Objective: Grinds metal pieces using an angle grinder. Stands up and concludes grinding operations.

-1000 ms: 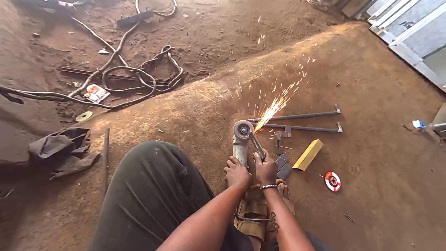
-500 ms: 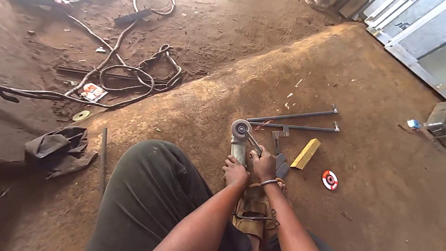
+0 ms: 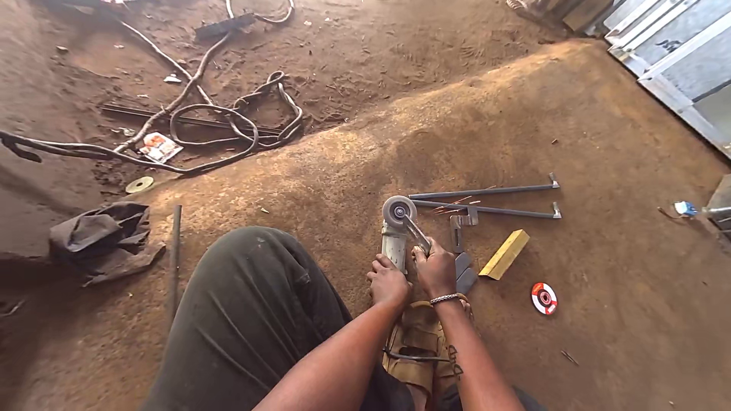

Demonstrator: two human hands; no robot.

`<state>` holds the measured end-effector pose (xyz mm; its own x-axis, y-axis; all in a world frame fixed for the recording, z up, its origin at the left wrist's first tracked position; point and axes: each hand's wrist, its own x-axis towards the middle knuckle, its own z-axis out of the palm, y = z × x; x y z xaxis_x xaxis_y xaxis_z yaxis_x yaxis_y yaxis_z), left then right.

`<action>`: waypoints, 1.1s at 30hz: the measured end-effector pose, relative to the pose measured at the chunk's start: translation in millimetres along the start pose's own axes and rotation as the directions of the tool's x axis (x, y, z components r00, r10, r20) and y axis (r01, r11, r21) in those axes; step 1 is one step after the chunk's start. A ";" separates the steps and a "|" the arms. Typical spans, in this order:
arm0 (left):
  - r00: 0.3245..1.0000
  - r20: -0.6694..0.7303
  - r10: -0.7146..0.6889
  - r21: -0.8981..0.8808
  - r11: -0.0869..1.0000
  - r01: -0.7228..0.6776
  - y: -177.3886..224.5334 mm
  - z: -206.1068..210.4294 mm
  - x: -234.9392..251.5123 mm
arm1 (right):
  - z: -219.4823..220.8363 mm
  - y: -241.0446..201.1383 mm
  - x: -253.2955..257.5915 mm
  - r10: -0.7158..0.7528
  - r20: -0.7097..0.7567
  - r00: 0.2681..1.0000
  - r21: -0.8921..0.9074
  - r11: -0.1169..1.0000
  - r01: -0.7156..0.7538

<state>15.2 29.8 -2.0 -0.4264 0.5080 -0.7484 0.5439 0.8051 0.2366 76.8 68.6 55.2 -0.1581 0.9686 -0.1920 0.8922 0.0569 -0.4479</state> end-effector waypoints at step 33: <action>0.999 -0.038 0.020 -0.021 1.000 -0.021 -2.8 3.4 0.4 | -56.7 5.6 63.4 0.065 0.308 0.949 0.047 0.995 -0.083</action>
<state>15.9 26.6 -5.0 -0.4425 0.5351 -0.7196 0.5375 0.8006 0.2648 95.8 144.0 90.0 -0.2226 0.8483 -0.4804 0.8815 -0.0354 -0.4709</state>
